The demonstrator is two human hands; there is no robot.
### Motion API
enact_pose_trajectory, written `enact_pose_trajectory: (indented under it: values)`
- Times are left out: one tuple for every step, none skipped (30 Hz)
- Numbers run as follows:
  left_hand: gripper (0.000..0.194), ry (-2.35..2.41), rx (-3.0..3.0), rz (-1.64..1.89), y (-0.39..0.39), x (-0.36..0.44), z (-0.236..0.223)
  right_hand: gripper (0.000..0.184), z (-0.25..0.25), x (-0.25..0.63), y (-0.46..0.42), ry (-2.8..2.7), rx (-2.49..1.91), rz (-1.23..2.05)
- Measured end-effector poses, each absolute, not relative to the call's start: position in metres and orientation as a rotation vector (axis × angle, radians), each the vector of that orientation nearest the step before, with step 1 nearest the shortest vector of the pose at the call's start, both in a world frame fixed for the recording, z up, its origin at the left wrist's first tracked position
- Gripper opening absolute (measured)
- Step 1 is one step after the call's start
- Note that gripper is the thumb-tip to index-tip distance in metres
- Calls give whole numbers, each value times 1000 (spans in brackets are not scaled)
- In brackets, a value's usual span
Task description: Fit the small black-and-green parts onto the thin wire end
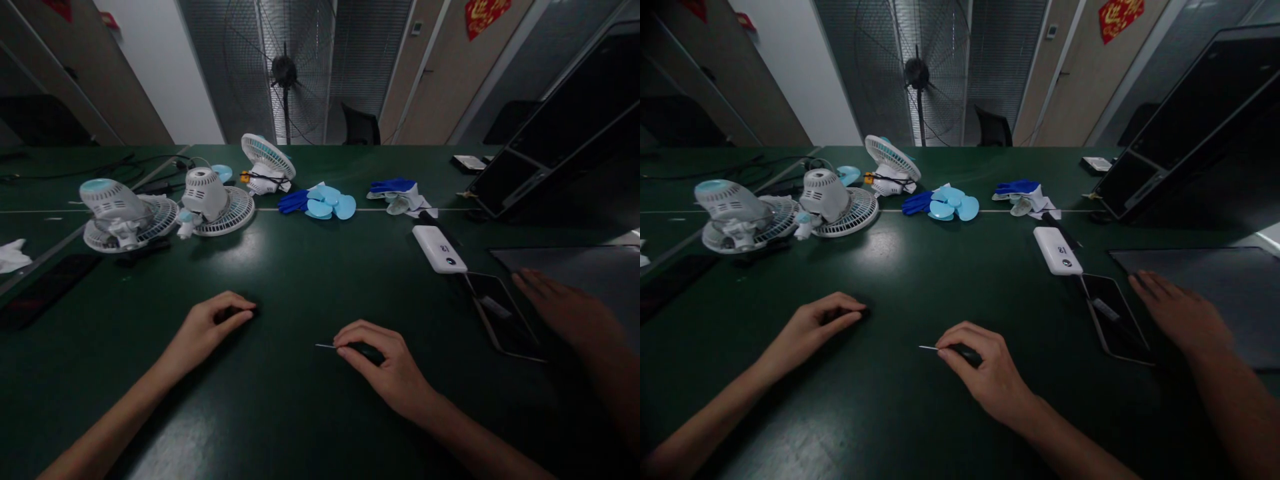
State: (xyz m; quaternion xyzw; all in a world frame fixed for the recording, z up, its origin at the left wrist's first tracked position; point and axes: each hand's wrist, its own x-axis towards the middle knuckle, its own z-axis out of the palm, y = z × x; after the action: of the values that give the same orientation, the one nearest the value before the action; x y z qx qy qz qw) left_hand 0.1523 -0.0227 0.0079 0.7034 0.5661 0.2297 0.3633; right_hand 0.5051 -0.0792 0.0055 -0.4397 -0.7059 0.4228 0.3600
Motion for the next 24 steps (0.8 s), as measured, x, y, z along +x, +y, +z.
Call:
enact_pose_trajectory:
  values:
    - [30, 1326, 1861, 593, -28, 173, 5, 14, 6, 505, -79, -1820, -1154, 1079]
    - [25, 1222, 1891, 593, -34, 192, 3, 14, 6, 505, -79, -1822, -1172, 1064]
    - [22, 1132, 1920, 583, -39, 209, 0, 14, 6, 505, -80, -1827, -1188, 1048]
    - [21, 1066, 1944, 576, -43, 223, -2, 14, 5, 505, -80, -1834, -1199, 1034]
    - [19, 1017, 1965, 570, -46, 234, -4, 14, 5, 506, -80, -1844, -1206, 1023]
    - [19, 985, 1983, 565, -49, 242, -6, 14, 5, 506, -81, -1853, -1209, 1013]
    - [19, 970, 1993, 562, -50, 246, -7, 13, 4, 506, -81, -1861, -1212, 1004]
    - [19, 965, 1995, 559, -51, 249, -8, 12, 4, 507, -82, -1868, -1220, 996]
    - [19, 967, 1990, 553, -52, 249, -9, 12, 3, 507, -82, -1874, -1230, 989]
    - [20, 972, 1984, 544, -52, 248, -9, 10, 3, 507, -82, -1878, -1243, 978]
    - [20, 975, 1981, 535, -52, 246, -10, 10, 2, 507, -82, -1884, -1256, 968]
    - [20, 975, 1986, 526, -52, 244, -10, 9, 2, 508, -82, -1891, -1266, 958]
    - [20, 971, 2000, 520, -53, 243, -11, 9, 1, 508, -82, -1900, -1269, 949]
    - [19, 965, 2017, 518, -53, 242, -11, 9, 1, 508, -82, -1910, -1267, 944]
    - [20, 959, 2034, 521, -53, 242, -12, 10, 1, 508, -82, -1918, -1265, 943]
    - [20, 955, 2044, 526, -53, 242, -12, 10, 2, 508, -82, -1924, -1262, 947]
    - [22, 956, 2044, 533, -54, 242, -13, 10, 2, 507, -82, -1927, -1259, 955]
    - [24, 960, 2035, 538, -54, 242, -13, 10, 3, 507, -82, -1927, -1254, 963]
    - [27, 965, 2022, 542, -54, 243, -13, 11, 3, 507, -82, -1928, -1249, 970]
    - [29, 971, 2007, 546, -54, 243, -14, 11, 4, 507, -82, -1931, -1241, 977]
    - [31, 973, 1995, 548, -54, 244, -14, 11, 4, 507, -82, -1935, -1232, 983]
    - [33, 972, 1987, 551, -54, 244, -14, 11, 4, 507, -82, -1938, -1225, 989]
    - [34, 971, 1980, 557, -54, 244, -14, 11, 4, 507, -81, -1933, -1220, 998]
    - [35, 971, 1973, 561, -54, 244, -14, 11, 4, 506, -81, -1919, -1215, 1014]
